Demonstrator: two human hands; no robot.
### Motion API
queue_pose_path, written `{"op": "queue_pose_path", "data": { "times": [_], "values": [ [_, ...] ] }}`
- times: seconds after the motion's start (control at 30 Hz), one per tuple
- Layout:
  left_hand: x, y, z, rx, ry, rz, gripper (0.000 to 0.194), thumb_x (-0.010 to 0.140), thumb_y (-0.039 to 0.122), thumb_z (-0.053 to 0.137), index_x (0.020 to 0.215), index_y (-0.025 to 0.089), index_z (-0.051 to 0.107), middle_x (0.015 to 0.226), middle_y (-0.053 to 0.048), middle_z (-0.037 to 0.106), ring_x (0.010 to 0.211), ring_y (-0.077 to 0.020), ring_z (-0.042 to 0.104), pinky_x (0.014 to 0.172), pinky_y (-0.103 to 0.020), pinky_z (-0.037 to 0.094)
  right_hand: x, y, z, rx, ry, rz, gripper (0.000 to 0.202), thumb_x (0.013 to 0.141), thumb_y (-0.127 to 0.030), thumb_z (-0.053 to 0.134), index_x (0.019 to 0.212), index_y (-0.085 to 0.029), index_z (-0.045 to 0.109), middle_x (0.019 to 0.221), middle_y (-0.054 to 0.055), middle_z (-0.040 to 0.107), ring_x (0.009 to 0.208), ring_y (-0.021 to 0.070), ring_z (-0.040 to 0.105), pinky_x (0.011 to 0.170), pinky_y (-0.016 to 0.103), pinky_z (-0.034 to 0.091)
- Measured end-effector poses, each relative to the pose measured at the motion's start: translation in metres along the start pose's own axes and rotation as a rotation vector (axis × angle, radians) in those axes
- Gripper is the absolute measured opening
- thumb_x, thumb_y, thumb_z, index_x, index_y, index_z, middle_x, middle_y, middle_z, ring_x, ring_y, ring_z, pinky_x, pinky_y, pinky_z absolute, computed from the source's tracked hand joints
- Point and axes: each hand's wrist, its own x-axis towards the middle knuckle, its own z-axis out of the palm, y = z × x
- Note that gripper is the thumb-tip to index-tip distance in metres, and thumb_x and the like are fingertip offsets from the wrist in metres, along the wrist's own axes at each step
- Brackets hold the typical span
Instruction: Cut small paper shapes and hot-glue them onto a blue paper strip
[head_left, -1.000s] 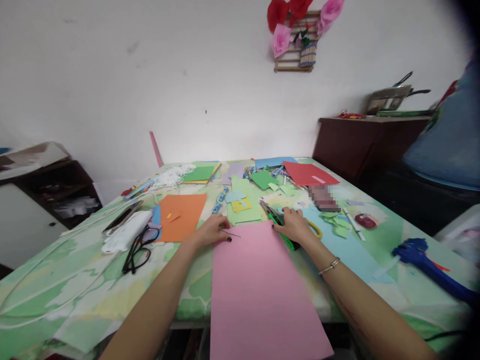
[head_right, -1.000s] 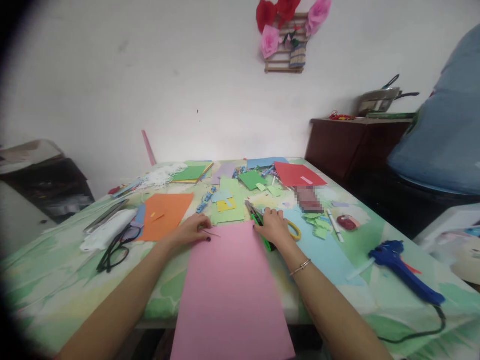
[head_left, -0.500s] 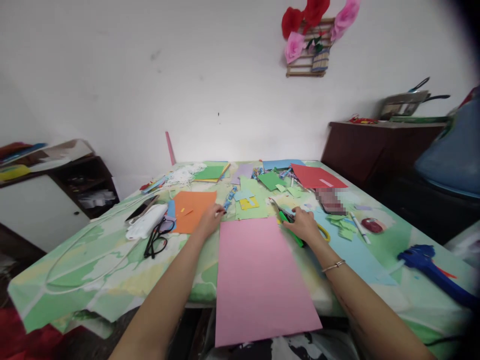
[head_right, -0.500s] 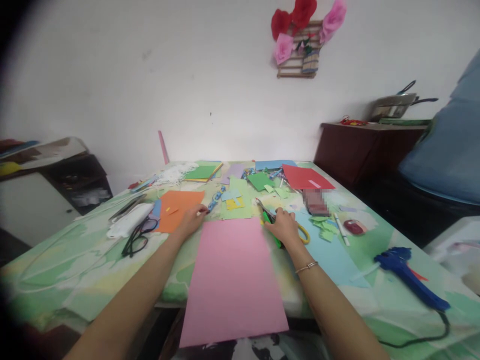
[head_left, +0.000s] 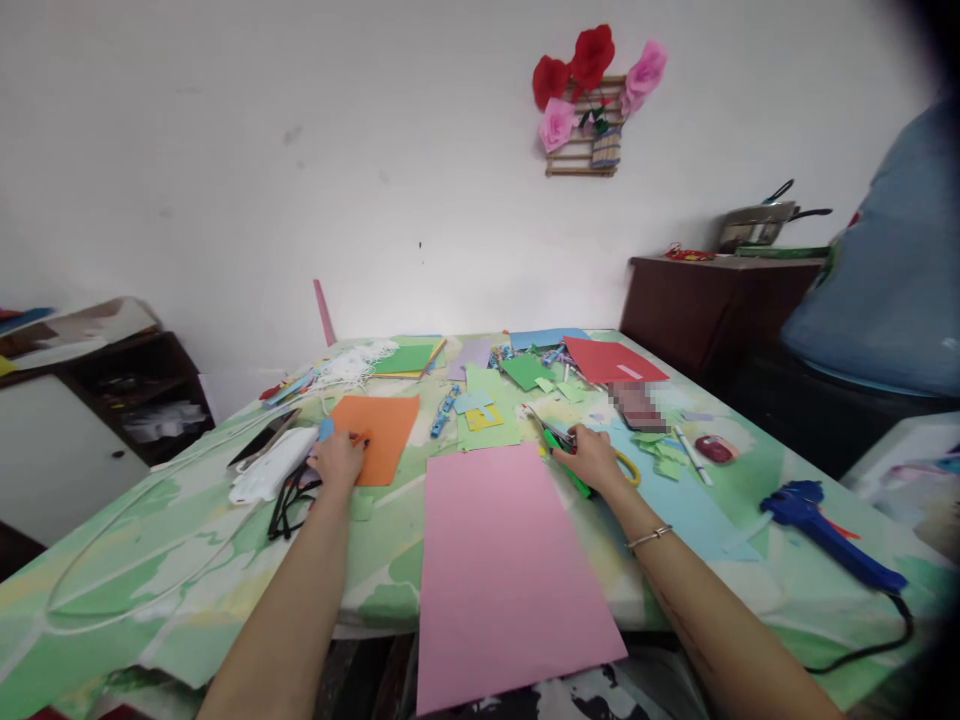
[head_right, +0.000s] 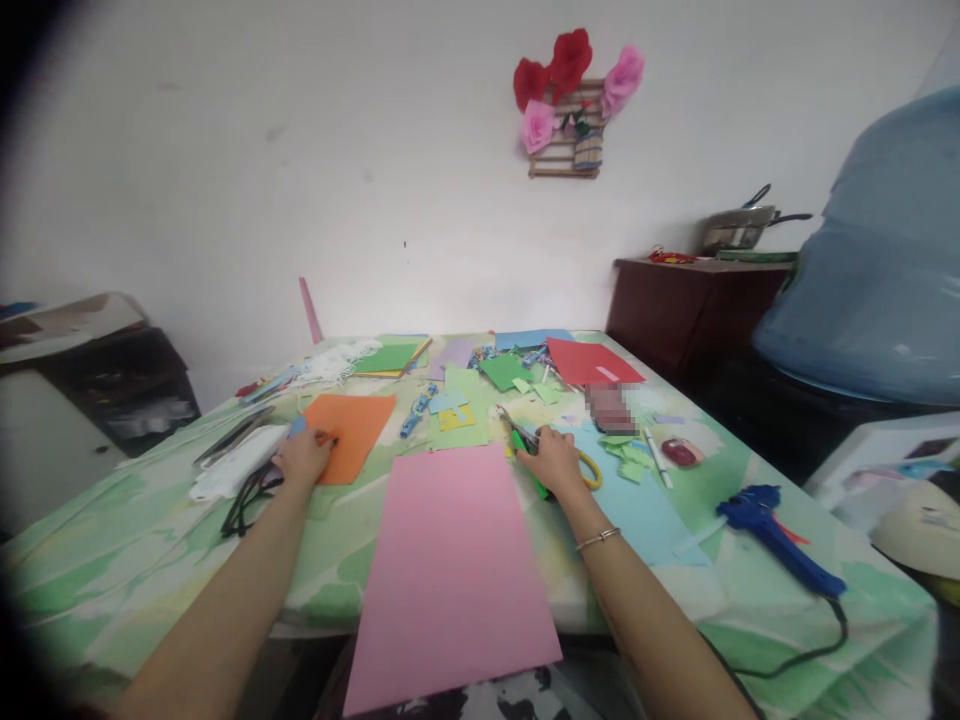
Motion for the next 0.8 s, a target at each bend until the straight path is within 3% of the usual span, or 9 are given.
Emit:
{"op": "queue_pose_path", "data": {
  "times": [0.1,0.2,0.33,0.43,0.53,0.63,0.8],
  "values": [
    [-0.011,0.019,-0.002,-0.167,-0.066,0.066,0.022,0.070,0.037,0.057,0.075,0.016,0.063,0.092,-0.014,0.065,0.107,-0.0356,0.052,0.087,-0.046,0.040,-0.006,-0.009,-0.007,0.105,0.069,0.010,0.040,0.073,-0.038,0.060,0.104,-0.013,0.057,0.110,0.018,0.058,0.111,0.0364,0.039,0.086,0.047,0.029],
    [-0.039,0.050,0.004,-0.393,-0.252,0.175,0.035,0.073,0.049,0.053,0.076,0.016,0.064,0.081,-0.008,0.067,0.084,-0.0231,0.061,0.072,-0.032,0.047,-0.014,-0.026,-0.016,0.285,0.109,-0.058,0.029,0.079,-0.032,0.054,0.102,-0.015,0.058,0.118,0.018,0.053,0.120,0.0349,0.031,0.092,0.049,0.025],
    [-0.094,0.096,0.018,-0.620,-0.576,0.315,0.035,0.068,0.048,0.061,0.078,0.015,0.066,0.069,-0.004,0.065,0.063,-0.0139,0.059,0.059,-0.024,0.046,-0.032,-0.060,-0.020,0.636,-0.007,-0.212,0.025,0.083,-0.037,0.052,0.098,-0.020,0.060,0.103,0.007,0.063,0.099,0.0219,0.053,0.085,0.035,0.039],
    [-0.127,0.117,0.022,-0.722,-0.743,0.348,0.033,0.072,0.048,0.059,0.071,0.016,0.064,0.059,-0.003,0.062,0.049,-0.0111,0.053,0.048,-0.023,0.042,-0.048,-0.077,-0.011,0.889,-0.080,-0.226,0.030,0.081,-0.042,0.054,0.099,-0.020,0.060,0.097,0.005,0.065,0.088,0.0176,0.059,0.075,0.030,0.045],
    [-0.146,0.122,0.023,-0.773,-0.858,0.350,0.027,0.073,0.044,0.060,0.065,0.018,0.061,0.050,-0.001,0.057,0.042,-0.0103,0.047,0.043,-0.024,0.039,-0.059,-0.078,-0.001,1.074,-0.108,-0.169,0.024,0.075,-0.040,0.058,0.084,-0.019,0.061,0.081,0.003,0.065,0.075,0.0156,0.059,0.066,0.028,0.045],
    [-0.152,0.118,0.023,-0.793,-0.947,0.346,0.020,0.070,0.040,0.064,0.069,0.020,0.062,0.055,-0.001,0.061,0.044,-0.0120,0.051,0.041,-0.024,0.041,-0.063,-0.069,0.004,1.200,-0.128,-0.090,0.019,0.069,-0.036,0.064,0.072,-0.018,0.060,0.067,0.000,0.061,0.060,0.0128,0.053,0.057,0.026,0.042],
    [-0.149,0.110,0.021,-1.002,-1.044,0.344,0.036,0.076,0.039,0.061,0.104,0.016,0.061,0.086,-0.009,0.070,0.076,-0.0193,0.066,0.064,-0.030,0.055,-0.062,-0.055,0.006,1.320,-0.130,0.021,0.016,0.067,-0.031,0.064,0.077,-0.018,0.064,0.073,0.001,0.063,0.064,0.0134,0.055,0.062,0.028,0.044]
  ]
}}
